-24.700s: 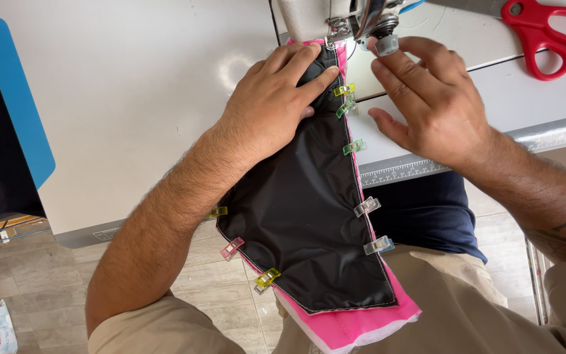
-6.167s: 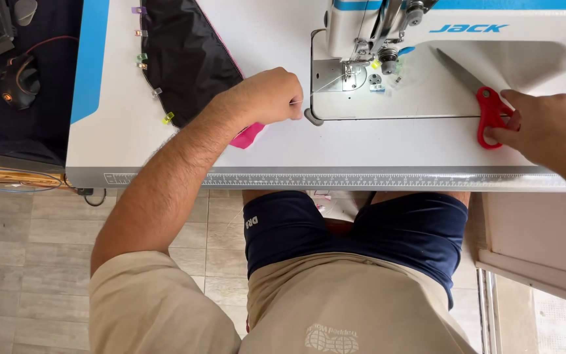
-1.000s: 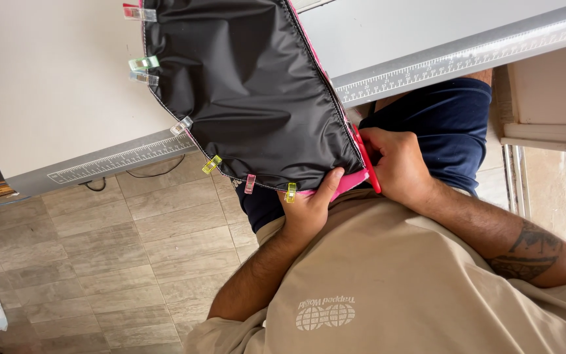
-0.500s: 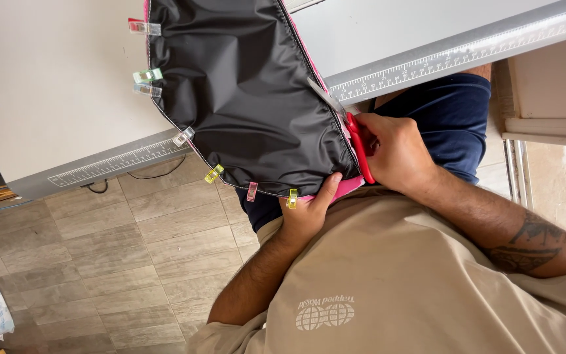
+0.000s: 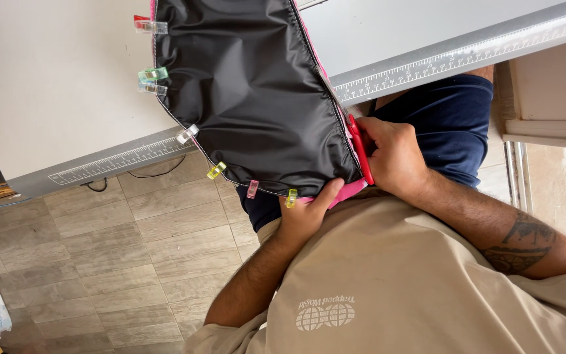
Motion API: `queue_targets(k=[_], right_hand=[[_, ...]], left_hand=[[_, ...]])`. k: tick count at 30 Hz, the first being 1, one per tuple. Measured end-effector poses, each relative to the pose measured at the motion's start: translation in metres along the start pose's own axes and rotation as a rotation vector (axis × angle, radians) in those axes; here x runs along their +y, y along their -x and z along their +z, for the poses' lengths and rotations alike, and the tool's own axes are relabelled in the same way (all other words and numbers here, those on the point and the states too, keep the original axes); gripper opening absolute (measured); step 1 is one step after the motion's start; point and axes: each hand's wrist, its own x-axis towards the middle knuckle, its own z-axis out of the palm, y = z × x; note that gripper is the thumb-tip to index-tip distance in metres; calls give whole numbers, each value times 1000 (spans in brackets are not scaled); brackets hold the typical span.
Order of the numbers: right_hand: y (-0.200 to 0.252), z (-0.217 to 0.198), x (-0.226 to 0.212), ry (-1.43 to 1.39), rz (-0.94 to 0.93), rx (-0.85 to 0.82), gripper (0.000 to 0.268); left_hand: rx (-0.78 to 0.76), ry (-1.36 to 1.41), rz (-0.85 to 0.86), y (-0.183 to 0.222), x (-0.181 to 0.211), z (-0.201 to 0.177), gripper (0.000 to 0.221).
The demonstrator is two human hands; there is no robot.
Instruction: Trimming excess material from a pinned fabric assembly and sewing the edges together using an industrial sewing machine.
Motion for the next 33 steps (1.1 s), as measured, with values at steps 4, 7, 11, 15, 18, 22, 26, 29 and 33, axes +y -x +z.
queue_targets(k=[4, 7, 11, 15, 18, 22, 26, 29, 33], right_hand=[[-2, -3, 4, -9, -33, 2, 32], [2, -7, 8, -27, -96, -11, 33], [-2, -12, 2, -45, -143, -13, 37], [-3, -16, 9, -45, -171, -3, 38], [-2, -21, -5, -53, -206, 6, 37], [2, -21, -9, -56, -185, 41, 29], [-1, -32, -20, 6, -194, 61, 29], [-9, -44, -42, 48, -267, 64, 28], [-24, -50, -64, 55, -424, 70, 29]], left_hand=[[-93, 230, -44, 23, -49, -26, 41], [-64, 466, -34, 10, -39, -48, 71], [-22, 937, -52, 9, -50, -80, 97], [-115, 1206, -56, -2, -34, -83, 55], [-40, 1077, 44, -23, -34, -81, 62], [97, 878, 173, -32, -20, -83, 76], [193, 318, 191, -39, 3, -93, 86], [194, 194, 229, -36, 10, -96, 83], [209, 175, 287, -34, 11, -102, 79]])
